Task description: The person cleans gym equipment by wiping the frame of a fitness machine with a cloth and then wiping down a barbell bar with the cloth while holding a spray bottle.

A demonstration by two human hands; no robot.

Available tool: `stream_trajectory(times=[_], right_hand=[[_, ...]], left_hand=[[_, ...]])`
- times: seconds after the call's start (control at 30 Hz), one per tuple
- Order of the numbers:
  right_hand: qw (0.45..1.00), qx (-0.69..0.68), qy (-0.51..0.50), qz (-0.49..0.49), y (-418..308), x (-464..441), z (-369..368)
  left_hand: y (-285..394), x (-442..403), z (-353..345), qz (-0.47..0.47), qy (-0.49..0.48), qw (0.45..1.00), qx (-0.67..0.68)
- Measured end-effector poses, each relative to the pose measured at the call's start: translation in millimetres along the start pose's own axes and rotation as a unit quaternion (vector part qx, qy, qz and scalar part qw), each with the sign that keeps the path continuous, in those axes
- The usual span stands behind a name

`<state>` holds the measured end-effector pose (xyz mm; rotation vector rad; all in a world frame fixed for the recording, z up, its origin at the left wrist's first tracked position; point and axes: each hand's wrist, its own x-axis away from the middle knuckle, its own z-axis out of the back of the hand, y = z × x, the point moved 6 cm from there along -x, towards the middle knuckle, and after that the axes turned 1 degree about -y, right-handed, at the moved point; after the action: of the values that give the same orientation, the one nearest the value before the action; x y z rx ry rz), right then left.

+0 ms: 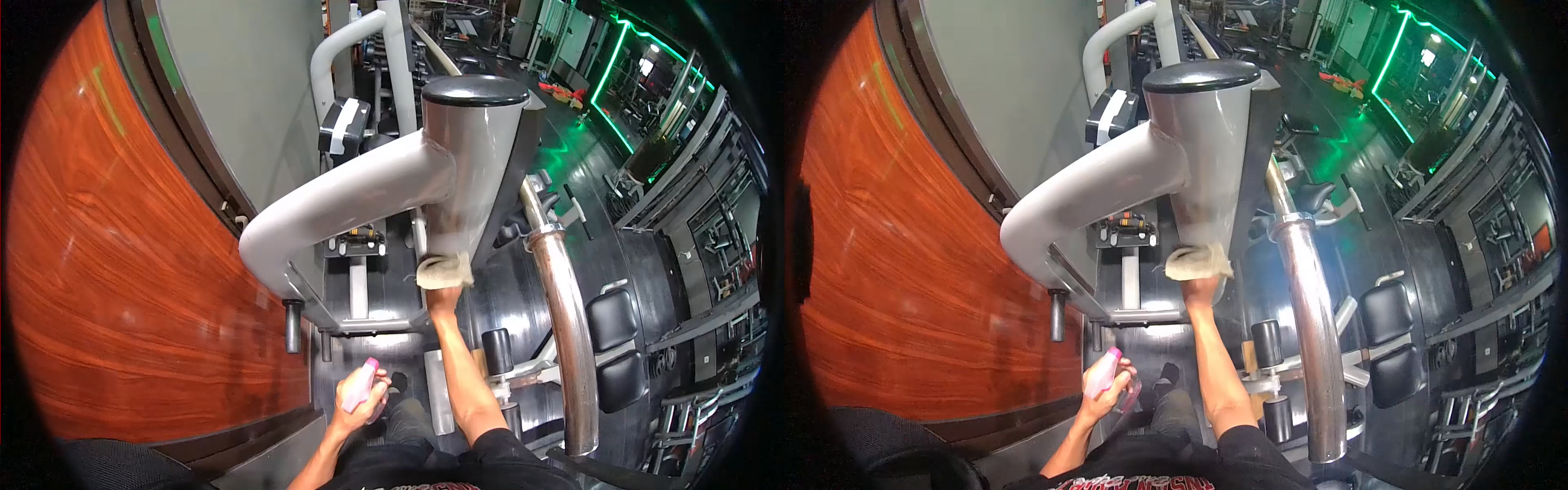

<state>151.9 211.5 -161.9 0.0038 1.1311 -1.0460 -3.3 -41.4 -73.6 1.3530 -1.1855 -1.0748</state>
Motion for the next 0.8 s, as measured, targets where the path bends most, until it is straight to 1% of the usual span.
stream_trajectory(times=[0.03, 0.07, 0.1, 0.17, 0.2, 0.3, 0.33, 0.37, 0.4, 0.43, 0.47, 0.5, 0.57, 0.63, 0.67, 0.7, 0.77, 0.8], right_hand=[[0.996, 0.052, -0.038, 0.057, 2.9, 26.9, 6.1], [0.979, 0.043, -0.148, -0.134, 23.2, 57.6, -1.0], [0.979, 0.041, -0.15, -0.133, 24.7, 76.5, 0.2], [0.968, -0.021, -0.057, -0.244, 43.8, 101.5, 12.3], [0.969, -0.021, -0.056, -0.242, 40.6, 96.7, 14.6], [0.996, -0.033, 0.047, -0.068, -3.9, 52.5, 42.1], [0.997, -0.032, 0.072, -0.002, -19.8, 24.2, 47.3], [0.992, -0.053, 0.088, 0.077, -56.3, -19.1, 64.8], [0.982, -0.15, 0.11, 0.014, -71.8, -46.1, 69.9], [0.984, -0.159, 0.059, 0.051, -93.4, -74.0, 71.6], [0.99, -0.013, 0.047, 0.129, -110.6, -94.1, 66.5], [0.994, 0.041, -0.023, 0.095, -130.7, -111.6, 66.1], [0.968, 0.156, 0.115, 0.161, -146.0, -121.0, 68.7], [0.972, 0.133, 0.11, 0.161, -108.0, -97.0, 43.6], [0.989, 0.124, -0.002, 0.086, -74.8, -76.1, 16.5], [0.987, 0.111, -0.113, 0.007, -45.1, -48.0, -6.2], [0.991, 0.093, -0.015, 0.093, -27.2, 1.5, 2.7], [0.994, 0.064, -0.042, 0.075, -9.5, 24.8, -0.6]], left_hand=[[-1.2, 2.5, 1.8, 0.006, 0.008, 1.0, 0.001], [-4.4, 5.4, 4.9, 0.002, 0.011, 1.0, -0.006], [-7.3, 7.5, 7.7, 0.002, 0.014, 1.0, -0.006], [-12.0, 11.1, 10.9, 0.008, 0.013, 1.0, -0.008], [-13.1, 12.0, 11.8, 0.007, 0.013, 1.0, -0.007], [-16.9, 13.1, 12.7, 0.009, 0.014, 1.0, 0.003], [-17.9, 12.7, 12.0, 0.008, 0.011, 1.0, -0.004], [-19.2, 13.3, 10.7, 0.008, 0.009, 1.0, -0.011], [-21.3, 13.5, 9.2, 0.009, 0.008, 1.0, -0.009], [-23.0, 12.5, 7.7, 0.004, 0.006, 1.0, -0.009], [-23.4, 11.5, 7.1, -0.002, 0.004, 1.0, -0.011], [-22.5, 10.7, 6.1, -0.002, 0.005, 1.0, -0.011], [-21.6, 9.8, 2.3, 0.007, 0.007, 1.0, 0.02], [-22.2, 7.6, 0.3, 0.0, 0.0, 1.0, 0.011], [-23.1, 8.9, -1.4, -0.005, -0.002, 1.0, 0.003], [-25.6, 11.5, -1.4, 0.0, -0.004, 1.0, 0.002], [-29.9, 9.8, -1.5, 0.0, -0.005, 1.0, -0.007], [-30.2, 10.5, -1.9, 0.002, -0.004, 1.0, -0.009]])
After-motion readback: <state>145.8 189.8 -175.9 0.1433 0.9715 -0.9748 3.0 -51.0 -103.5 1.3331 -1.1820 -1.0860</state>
